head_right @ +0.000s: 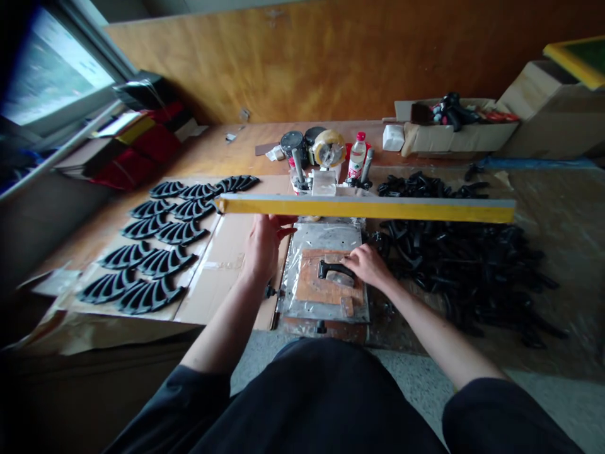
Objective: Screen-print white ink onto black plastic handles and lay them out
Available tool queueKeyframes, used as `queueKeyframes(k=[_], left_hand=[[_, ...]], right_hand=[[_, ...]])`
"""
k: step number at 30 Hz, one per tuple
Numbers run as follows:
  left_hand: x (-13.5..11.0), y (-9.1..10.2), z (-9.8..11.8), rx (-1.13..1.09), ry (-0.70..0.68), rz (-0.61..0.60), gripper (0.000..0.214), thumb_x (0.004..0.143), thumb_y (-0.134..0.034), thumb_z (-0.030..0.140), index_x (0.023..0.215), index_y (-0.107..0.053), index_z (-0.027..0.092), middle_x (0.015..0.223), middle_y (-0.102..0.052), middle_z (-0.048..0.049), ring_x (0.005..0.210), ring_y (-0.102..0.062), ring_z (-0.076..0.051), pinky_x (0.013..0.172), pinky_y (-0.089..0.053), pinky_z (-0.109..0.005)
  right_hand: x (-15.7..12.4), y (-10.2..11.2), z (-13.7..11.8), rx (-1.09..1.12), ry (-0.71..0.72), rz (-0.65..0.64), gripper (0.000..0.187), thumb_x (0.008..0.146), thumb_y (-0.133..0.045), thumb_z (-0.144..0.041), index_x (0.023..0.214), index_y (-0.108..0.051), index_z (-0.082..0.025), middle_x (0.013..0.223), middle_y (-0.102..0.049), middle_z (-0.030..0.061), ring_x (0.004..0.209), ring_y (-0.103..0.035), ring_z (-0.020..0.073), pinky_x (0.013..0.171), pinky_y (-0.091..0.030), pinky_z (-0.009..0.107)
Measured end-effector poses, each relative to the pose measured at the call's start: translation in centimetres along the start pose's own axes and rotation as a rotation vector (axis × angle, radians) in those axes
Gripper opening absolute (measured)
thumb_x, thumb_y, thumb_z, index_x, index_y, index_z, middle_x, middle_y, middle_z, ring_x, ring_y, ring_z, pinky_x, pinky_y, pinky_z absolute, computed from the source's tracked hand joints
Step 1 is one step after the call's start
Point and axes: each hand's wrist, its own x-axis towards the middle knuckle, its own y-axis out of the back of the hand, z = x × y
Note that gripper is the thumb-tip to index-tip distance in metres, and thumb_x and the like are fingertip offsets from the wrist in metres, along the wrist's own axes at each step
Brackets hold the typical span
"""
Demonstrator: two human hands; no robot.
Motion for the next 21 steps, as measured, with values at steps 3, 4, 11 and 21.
queueKeyframes(k=[3, 4, 11, 21], left_hand=[[-3.3, -0.3, -2.8, -0.014, 0.254, -0.019, 0.057, 0.087, -0.043, 0.064, 0.117, -0.056, 0.018, 0.097, -0.070, -0.0106, 0.085, -0.066, -0.019, 0.067, -0.052, -0.028], [-4.9, -0.3, -4.1, -0.003, 0.417, -0.087, 0.059, 0.084, -0.047, 0.066, 0.114, -0.058, 0.016, 0.097, -0.070, -0.0128, 0.085, -0.067, -0.021, 0.065, -0.052, -0.029], [-12.2, 3.2, -10.4, -0.188, 0.810, 0.010, 0.050, 0.080, -0.057, 0.060, 0.100, -0.062, 0.014, 0.108, -0.069, -0.0149, 0.092, -0.068, -0.024, 0.070, -0.054, -0.031], [-13.4, 22.6, -15.3, 0.508, 0.855, 0.594, 0.043, 0.089, -0.039, 0.055, 0.081, -0.056, 0.016, 0.069, -0.068, -0.0109, 0.061, -0.067, -0.022, 0.054, -0.054, -0.033]], right_hand=[[-1.4, -2.5, -4.3, -0.248, 0.031, -0.116, 0.015, 0.087, -0.060, -0.030, 0.085, -0.060, -0.015, 0.095, -0.064, 0.0136, 0.095, -0.057, 0.0255, 0.082, -0.044, 0.034], [-1.9, -2.6, -5.6, -0.277, 0.001, -0.120, 0.014, 0.089, -0.056, -0.028, 0.087, -0.059, -0.014, 0.091, -0.064, 0.0136, 0.092, -0.058, 0.0254, 0.079, -0.043, 0.034], [-4.3, -2.0, -9.4, -0.016, 0.366, -0.099, 0.015, 0.095, -0.046, -0.022, 0.086, -0.057, -0.019, 0.090, -0.065, 0.0062, 0.092, -0.057, 0.0187, 0.082, -0.042, 0.029], [2.4, 1.0, 9.2, 0.010, -0.778, 0.090, 0.034, 0.080, -0.066, -0.031, 0.107, -0.058, -0.013, 0.090, -0.067, 0.0136, 0.089, -0.065, 0.0266, 0.079, -0.048, 0.036]])
